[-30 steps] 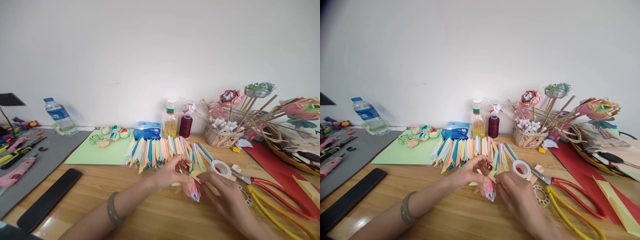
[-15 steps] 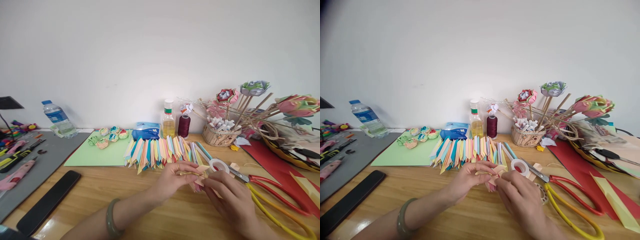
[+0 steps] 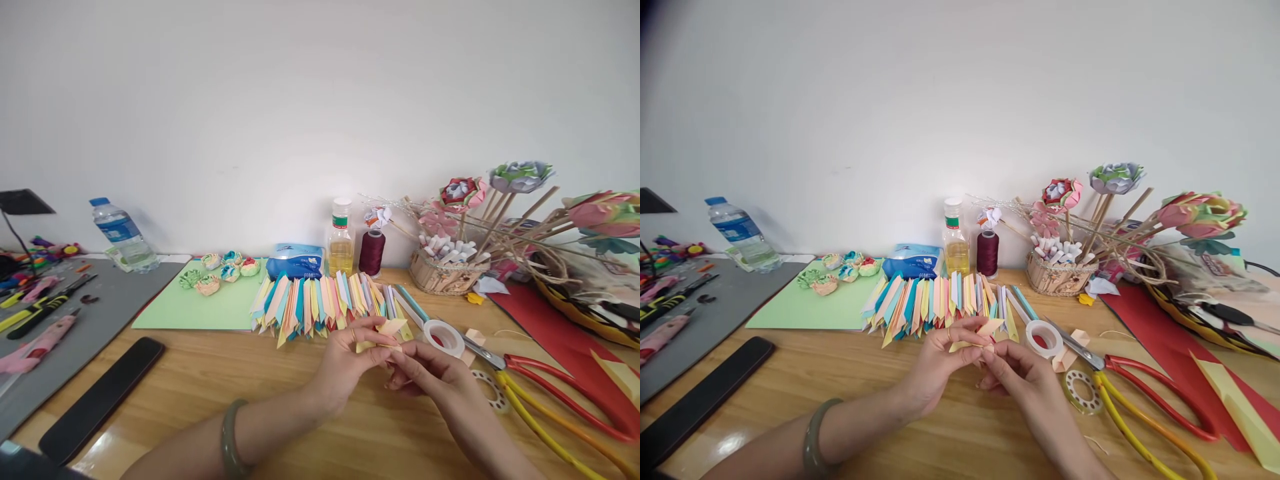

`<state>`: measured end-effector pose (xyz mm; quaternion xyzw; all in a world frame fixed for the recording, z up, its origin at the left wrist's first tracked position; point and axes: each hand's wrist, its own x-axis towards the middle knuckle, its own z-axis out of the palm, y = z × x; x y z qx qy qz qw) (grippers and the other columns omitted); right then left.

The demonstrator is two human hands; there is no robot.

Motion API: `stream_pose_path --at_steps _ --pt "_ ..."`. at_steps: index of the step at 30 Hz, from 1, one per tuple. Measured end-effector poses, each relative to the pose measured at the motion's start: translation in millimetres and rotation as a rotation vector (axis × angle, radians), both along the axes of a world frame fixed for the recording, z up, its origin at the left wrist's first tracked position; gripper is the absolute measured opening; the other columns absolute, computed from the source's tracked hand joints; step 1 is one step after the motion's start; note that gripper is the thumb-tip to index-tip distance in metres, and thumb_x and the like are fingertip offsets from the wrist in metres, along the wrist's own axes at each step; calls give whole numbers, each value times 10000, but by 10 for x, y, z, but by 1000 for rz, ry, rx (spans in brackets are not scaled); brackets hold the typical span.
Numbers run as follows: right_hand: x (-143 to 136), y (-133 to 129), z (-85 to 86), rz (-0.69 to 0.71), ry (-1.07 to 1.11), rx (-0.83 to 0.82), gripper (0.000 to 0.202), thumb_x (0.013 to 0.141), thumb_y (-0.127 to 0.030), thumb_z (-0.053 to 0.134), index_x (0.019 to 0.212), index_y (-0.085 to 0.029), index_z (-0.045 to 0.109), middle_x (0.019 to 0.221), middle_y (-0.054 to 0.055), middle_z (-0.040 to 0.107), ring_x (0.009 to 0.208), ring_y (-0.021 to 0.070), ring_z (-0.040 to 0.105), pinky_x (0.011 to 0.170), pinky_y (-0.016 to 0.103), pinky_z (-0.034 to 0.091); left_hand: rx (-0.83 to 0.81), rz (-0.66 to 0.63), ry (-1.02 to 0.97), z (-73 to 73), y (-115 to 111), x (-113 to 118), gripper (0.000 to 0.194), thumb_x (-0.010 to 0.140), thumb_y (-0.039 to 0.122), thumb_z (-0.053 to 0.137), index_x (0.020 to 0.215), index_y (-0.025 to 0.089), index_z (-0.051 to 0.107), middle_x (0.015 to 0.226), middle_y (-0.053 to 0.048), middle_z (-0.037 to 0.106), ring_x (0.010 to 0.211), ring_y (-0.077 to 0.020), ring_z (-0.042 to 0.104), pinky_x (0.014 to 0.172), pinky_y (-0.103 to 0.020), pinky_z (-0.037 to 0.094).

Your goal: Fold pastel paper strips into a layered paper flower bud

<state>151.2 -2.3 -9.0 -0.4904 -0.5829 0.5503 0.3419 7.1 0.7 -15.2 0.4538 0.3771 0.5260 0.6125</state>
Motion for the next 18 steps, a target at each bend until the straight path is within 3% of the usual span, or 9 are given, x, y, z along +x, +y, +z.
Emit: stream_pose_path --at_steps 6,13,18 --pt "5 16 -23 42 -117 151 376 792 -498 443 624 -178 547 592 14 579 609 160 546 582 261 431 -66 -10 -6 3 4 6 117 686 237 624 750 147 662 1075 -86 589 1096 -221 468 945 -335 331" --pt "9 19 -67 75 -241 171 348 785 -488 466 617 -188 521 554 -4 559 528 135 463 513 243 365 -98 14 19 -36 31 18 179 714 281 587 789 123 625 921 -77 630 915 -196 550 811 -314 421" --pt "25 31 -101 73 -241 180 351 765 -496 494 608 -185 541 547 -6 551 500 121 450 480 232 357 -93 48 15 -62 51 10 176 703 283 594 767 122 622 881 -68 636 883 -184 556 815 -302 412"
